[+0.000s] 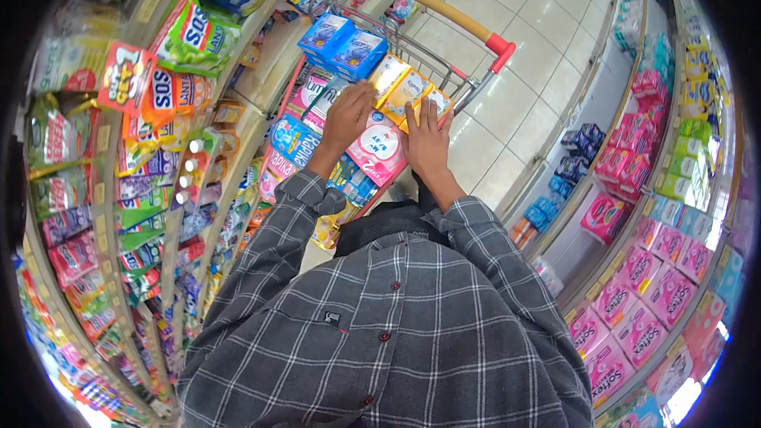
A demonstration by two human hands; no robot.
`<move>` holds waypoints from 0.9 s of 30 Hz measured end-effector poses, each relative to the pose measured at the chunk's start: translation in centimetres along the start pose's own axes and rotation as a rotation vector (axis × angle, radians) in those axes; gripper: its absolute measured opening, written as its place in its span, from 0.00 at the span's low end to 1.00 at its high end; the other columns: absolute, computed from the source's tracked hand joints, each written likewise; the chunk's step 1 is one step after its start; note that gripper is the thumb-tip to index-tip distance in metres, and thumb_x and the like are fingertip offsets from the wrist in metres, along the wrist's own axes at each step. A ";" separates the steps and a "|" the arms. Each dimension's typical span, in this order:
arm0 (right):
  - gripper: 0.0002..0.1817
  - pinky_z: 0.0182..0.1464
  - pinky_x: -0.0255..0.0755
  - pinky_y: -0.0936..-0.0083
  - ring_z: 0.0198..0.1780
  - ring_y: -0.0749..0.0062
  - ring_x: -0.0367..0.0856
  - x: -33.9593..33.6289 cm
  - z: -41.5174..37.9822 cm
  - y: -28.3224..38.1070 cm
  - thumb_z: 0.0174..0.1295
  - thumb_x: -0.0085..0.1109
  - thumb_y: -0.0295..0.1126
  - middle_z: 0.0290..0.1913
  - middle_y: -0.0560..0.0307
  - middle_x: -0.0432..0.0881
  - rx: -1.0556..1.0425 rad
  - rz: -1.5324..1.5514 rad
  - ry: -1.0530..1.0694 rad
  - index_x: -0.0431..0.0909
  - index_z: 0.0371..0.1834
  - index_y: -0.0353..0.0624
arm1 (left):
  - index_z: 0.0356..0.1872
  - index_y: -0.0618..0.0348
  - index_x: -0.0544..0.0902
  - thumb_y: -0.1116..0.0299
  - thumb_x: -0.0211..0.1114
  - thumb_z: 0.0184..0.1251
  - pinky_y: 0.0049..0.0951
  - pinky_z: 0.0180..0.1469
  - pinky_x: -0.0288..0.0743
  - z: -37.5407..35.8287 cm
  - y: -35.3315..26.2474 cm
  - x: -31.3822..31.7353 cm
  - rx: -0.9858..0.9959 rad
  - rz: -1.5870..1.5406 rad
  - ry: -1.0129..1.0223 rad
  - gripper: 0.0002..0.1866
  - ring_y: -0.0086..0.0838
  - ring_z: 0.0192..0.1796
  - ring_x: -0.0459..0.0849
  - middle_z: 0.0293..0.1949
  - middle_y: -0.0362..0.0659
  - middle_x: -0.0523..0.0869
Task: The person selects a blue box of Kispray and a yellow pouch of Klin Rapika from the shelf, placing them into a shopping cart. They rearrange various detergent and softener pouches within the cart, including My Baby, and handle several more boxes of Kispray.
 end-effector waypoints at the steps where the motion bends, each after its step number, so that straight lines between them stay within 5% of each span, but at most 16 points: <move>1: 0.36 0.74 0.33 0.32 0.76 0.45 0.55 0.0 0.1 0.0 0.63 0.57 0.47 0.74 0.35 0.59 0.005 0.018 0.010 0.63 0.73 0.45 | 0.68 0.52 0.72 0.66 0.57 0.72 0.45 0.73 0.59 0.7 -0.5 -1.5 -0.008 0.104 -0.073 0.24 0.43 0.72 0.68 0.69 0.48 0.71; 3: 0.38 0.74 0.32 0.31 0.77 0.44 0.53 -0.1 0.0 0.1 0.62 0.58 0.48 0.75 0.35 0.57 0.014 0.047 0.036 0.61 0.74 0.45 | 0.68 0.49 0.72 0.64 0.57 0.72 0.47 0.73 0.58 1.9 -1.3 -4.2 -0.036 0.307 -0.216 0.24 0.42 0.71 0.69 0.69 0.47 0.72; 7: 0.41 0.73 0.29 0.31 0.78 0.43 0.50 0.8 -0.1 0.2 0.63 0.56 0.51 0.75 0.34 0.55 -0.040 0.009 0.056 0.57 0.76 0.44 | 0.71 0.42 0.69 0.61 0.58 0.71 0.49 0.74 0.55 2.6 1.6 -2.6 -0.067 0.516 -0.045 0.27 0.42 0.73 0.65 0.71 0.45 0.70; 11: 0.42 0.73 0.27 0.31 0.79 0.44 0.48 1.8 -0.4 0.1 0.63 0.55 0.53 0.76 0.34 0.53 -0.045 -0.027 0.110 0.56 0.76 0.44 | 0.72 0.40 0.67 0.61 0.58 0.71 0.50 0.75 0.53 1.8 2.1 -2.4 -0.136 0.444 -0.070 0.28 0.41 0.75 0.63 0.71 0.45 0.69; 15: 0.42 0.73 0.26 0.31 0.79 0.45 0.48 1.7 -0.1 0.0 0.63 0.55 0.53 0.77 0.34 0.52 -0.050 -0.006 0.190 0.55 0.77 0.45 | 0.74 0.41 0.64 0.62 0.59 0.70 0.56 0.76 0.48 0.8 0.8 -2.9 -0.178 0.350 -0.157 0.31 0.51 0.77 0.55 0.76 0.49 0.58; 22: 0.44 0.75 0.28 0.36 0.79 0.50 0.50 1.9 -0.9 -0.5 0.67 0.48 0.58 0.77 0.42 0.55 -0.107 -0.075 0.099 0.55 0.75 0.35 | 0.69 0.46 0.72 0.62 0.60 0.69 0.56 0.76 0.46 -11.2 -3.8 -4.2 -0.320 0.033 -0.141 0.27 0.52 0.78 0.51 0.77 0.52 0.56; 27: 0.45 0.73 0.24 0.31 0.79 0.47 0.48 2.5 -1.0 -0.6 0.68 0.43 0.62 0.79 0.42 0.52 -0.095 -0.081 0.162 0.53 0.77 0.37 | 0.67 0.47 0.75 0.64 0.63 0.67 0.53 0.78 0.44 -24.0 -2.5 -6.8 -0.648 -0.134 -0.321 0.25 0.49 0.79 0.51 0.76 0.49 0.59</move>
Point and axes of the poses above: each hand's wrist, its own z-axis towards the middle knuckle, its own x-axis out of the palm, y = z × x, the point moved 10 cm from there along z, towards the middle knuckle
